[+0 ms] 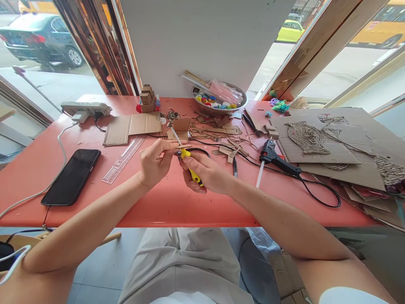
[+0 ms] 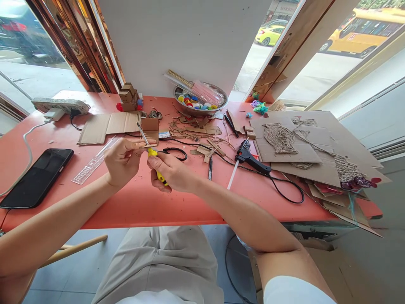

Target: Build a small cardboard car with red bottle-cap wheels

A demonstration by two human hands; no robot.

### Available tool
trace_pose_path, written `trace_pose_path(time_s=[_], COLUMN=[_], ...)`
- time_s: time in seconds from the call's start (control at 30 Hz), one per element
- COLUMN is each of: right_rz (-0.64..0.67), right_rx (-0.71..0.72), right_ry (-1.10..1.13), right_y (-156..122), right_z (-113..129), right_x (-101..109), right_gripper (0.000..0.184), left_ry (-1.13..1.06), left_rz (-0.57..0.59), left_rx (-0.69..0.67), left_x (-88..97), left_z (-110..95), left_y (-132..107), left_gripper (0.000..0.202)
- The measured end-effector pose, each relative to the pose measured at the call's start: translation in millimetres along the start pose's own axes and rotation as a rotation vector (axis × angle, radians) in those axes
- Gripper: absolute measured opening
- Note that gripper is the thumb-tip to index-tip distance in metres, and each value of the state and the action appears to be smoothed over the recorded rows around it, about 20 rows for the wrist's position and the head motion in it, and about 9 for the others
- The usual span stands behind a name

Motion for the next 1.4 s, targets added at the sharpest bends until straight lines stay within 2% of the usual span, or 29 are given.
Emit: trace_pose_path(time_s=[0.07,0.13,0.2,0.27,0.33,0.47,0.57,0.7,0.83,0.93,1.0,1.13,1.23,1.3,1.4], right_rz=[-0.179,-0.328,-0.353,-0.300,-0.197,0.004,0.081,0.103,0.087,0.128,0.084,-0.203,-0.411,-0.465,-0.409], right_rx=[0.040,0.049,0.033,0.013,-0.020,-0.063,-0.071,-0.087,-0.153,-0.129,-0.074,0.052,0.065,0.045,0.034], right_ry=[-0.408,-0.758,-0.853,-0.697,-0.407,0.162,0.377,0.389,0.246,0.110,0.087,0.101,0.116,0.139,0.191], right_y=[1.5,2.3,3.0,3.1,2.4,0.8,1.1,-0.1,-5.8,-8.3,-5.7,4.1,7.1,7.1,6.7], right_z=[1.1,3.2,3.3,1.8,-0.5,-1.3,-0.3,-1.7,-8.2,-11.2,-11.5,-12.0,-14.1,-14.4,-10.8], right_x=[10.7,17.4,16.7,11.5,4.3,-6.1,-7.4,-10.2,-11.8,-6.2,3.9,32.1,44.8,45.6,39.2], right_gripper=[0.022,0.024,0.025,0.018,0.015,0.031,0.040,0.032,0.026,0.025,0.025,0.032,0.031,0.036,0.049], left_ry=[0.034,0.035,0.018,-0.011,-0.034,-0.033,-0.049,-0.075,-0.102,-0.205,-0.265,-0.424,-0.585,-0.673,-0.750], left_rz=[0.027,0.030,0.009,-0.004,0.007,0.019,0.011,-0.058,-0.117,-0.066,-0.014,0.066,0.204,0.309,0.406], left_rx=[-0.005,-0.022,-0.036,-0.037,-0.024,0.043,0.122,0.257,0.391,0.502,0.571,0.788,0.986,1.073,1.148], left_x=[1.0,1.1,0.7,-0.3,-2.1,-4.5,-6.1,-5.3,-1.5,-1.9,-2.5,-4.1,-8.9,-12.1,-15.1], left_z=[-0.2,-2.3,-5.1,-7.5,-8.6,-7.1,-3.6,11.7,37.1,52.3,56.6,52.2,39.3,29.8,22.7], left_y=[1.2,1.8,1.8,1.4,1.0,1.3,1.7,3.7,7.5,8.7,8.4,7.5,6.8,6.0,3.1], left_gripper=[0.030,0.028,0.023,0.020,0.019,0.026,0.035,0.043,0.049,0.048,0.048,0.053,0.056,0.050,0.038])
Point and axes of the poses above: each hand's wrist, its own y-axis towards the middle knuckle, its own x-axis out of the back of the hand, z = x × y, the point moved 4 cm from there along y, towards the middle knuckle, and after that the axes turned 10 degrees about -z, right-handed, at the moved point
